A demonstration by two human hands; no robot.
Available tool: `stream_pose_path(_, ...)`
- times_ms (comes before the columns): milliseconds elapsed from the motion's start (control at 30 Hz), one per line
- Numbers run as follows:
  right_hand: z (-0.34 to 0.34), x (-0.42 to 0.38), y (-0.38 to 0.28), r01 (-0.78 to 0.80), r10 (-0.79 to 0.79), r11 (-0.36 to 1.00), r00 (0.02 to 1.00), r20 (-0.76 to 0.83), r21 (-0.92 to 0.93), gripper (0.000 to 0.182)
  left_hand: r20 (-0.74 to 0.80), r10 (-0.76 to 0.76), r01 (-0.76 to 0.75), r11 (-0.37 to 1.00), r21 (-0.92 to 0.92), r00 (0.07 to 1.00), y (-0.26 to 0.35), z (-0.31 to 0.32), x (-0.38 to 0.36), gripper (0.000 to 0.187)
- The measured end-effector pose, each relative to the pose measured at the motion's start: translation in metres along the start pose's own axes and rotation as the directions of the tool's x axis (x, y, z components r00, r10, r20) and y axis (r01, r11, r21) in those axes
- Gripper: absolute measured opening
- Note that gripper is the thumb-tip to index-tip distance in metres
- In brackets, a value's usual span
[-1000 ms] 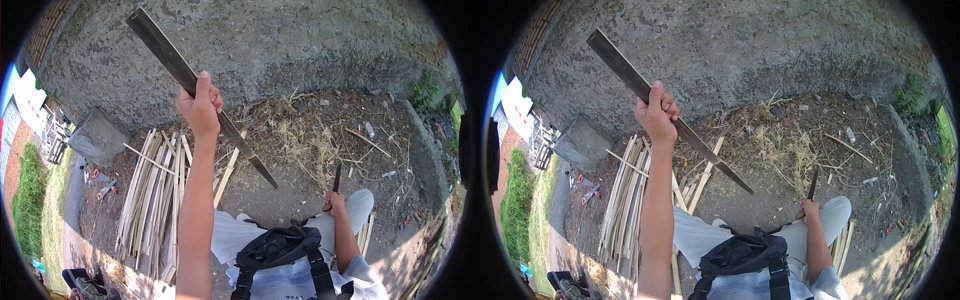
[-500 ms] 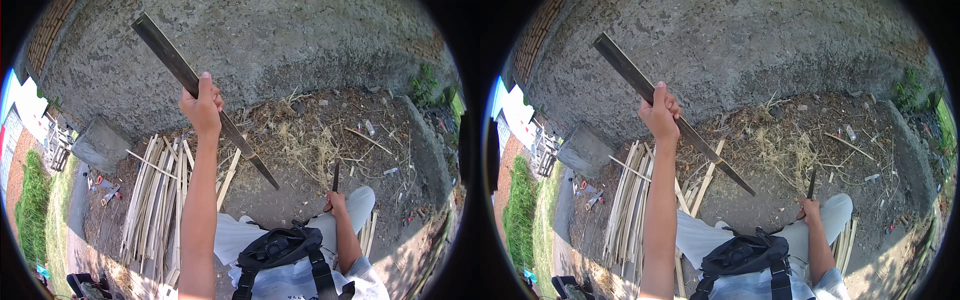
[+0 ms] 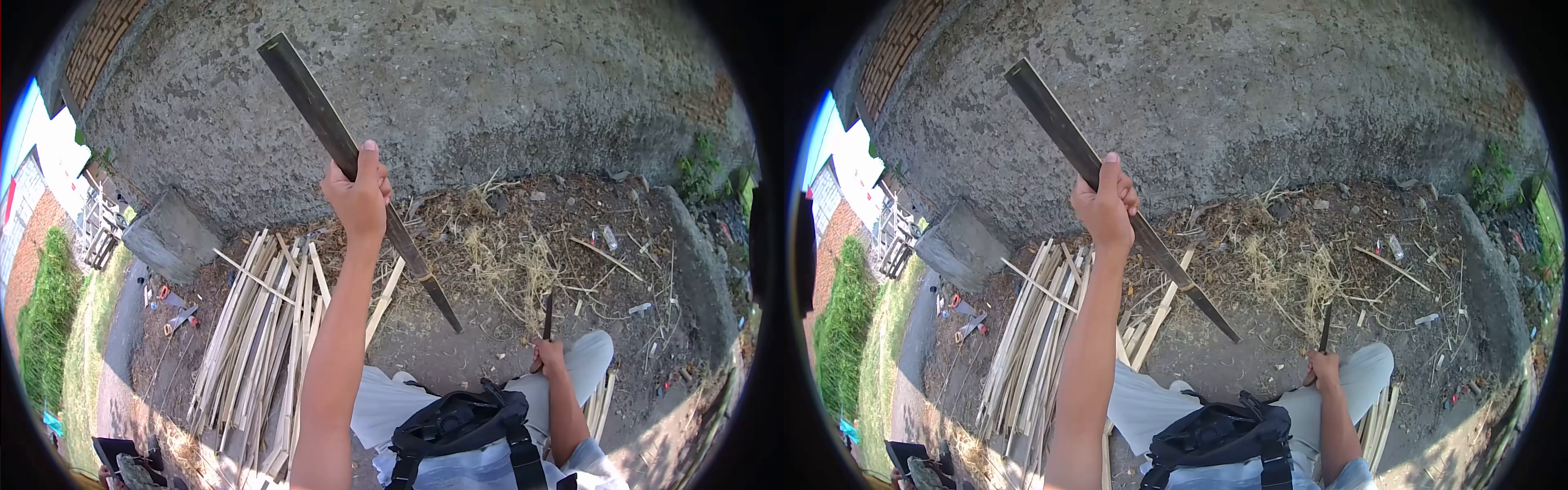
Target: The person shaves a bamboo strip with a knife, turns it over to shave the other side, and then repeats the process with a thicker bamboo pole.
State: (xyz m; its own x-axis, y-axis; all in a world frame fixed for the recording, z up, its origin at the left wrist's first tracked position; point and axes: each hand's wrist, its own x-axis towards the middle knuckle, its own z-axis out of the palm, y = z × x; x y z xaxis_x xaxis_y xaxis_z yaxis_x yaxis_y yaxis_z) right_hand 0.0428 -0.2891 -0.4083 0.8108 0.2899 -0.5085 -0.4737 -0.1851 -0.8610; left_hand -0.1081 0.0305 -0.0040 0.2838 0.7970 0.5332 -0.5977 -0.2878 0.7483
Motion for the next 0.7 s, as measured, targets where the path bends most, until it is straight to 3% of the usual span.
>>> stream_pose_path(700,0.001,-0.003,0.003,0.010,-0.014,0.992,1.000,-0.027,-0.122,0.021,0.136,0.030,-0.030,1.000,-0.004,0.990,-0.008,0.044,-0.018,0.028)
